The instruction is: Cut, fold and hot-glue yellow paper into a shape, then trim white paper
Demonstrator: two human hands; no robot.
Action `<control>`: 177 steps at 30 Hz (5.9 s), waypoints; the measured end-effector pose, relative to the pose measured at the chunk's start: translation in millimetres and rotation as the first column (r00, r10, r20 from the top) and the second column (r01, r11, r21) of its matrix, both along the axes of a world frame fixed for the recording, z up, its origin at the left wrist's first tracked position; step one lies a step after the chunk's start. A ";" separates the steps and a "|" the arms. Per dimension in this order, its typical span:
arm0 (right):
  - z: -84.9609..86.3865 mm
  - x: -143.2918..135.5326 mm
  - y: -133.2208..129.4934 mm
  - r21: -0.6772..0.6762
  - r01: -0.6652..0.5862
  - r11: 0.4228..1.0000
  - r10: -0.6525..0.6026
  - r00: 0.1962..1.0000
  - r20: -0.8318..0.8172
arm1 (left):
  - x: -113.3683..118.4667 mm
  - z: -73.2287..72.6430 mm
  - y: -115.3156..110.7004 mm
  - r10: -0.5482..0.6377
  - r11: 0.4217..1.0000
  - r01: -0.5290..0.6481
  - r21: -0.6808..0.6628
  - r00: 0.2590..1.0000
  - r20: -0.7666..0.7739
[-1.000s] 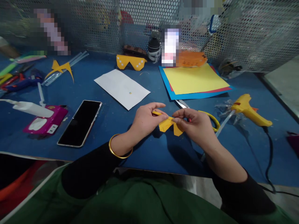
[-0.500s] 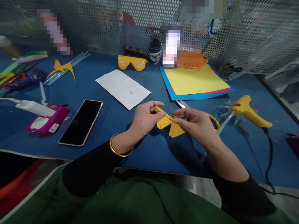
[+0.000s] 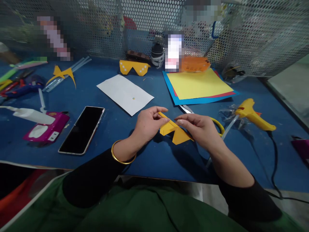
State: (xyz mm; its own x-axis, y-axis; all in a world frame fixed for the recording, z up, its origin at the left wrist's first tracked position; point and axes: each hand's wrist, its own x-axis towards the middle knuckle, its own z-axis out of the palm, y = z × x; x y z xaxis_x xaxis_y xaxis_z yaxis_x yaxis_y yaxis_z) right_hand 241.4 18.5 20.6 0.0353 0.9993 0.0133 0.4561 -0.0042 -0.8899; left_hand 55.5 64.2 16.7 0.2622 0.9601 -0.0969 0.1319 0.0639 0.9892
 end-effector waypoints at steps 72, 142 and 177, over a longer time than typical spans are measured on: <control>-5.2 -7.7 5.9 0.039 0.191 0.981 -0.178 0.958 -0.224 | 5.4 0.4 -6.2 0.003 0.971 0.039 -0.235 0.984 0.178; 9.5 -5.1 19.4 0.521 -0.094 0.848 -0.064 0.959 0.278 | 17.2 16.4 -5.2 0.356 0.864 -0.134 -0.485 0.843 0.403; 15.4 161.6 -11.1 0.121 0.534 0.837 -0.321 0.298 0.899 | 19.9 14.4 -14.4 0.280 0.791 0.078 -0.607 0.836 0.473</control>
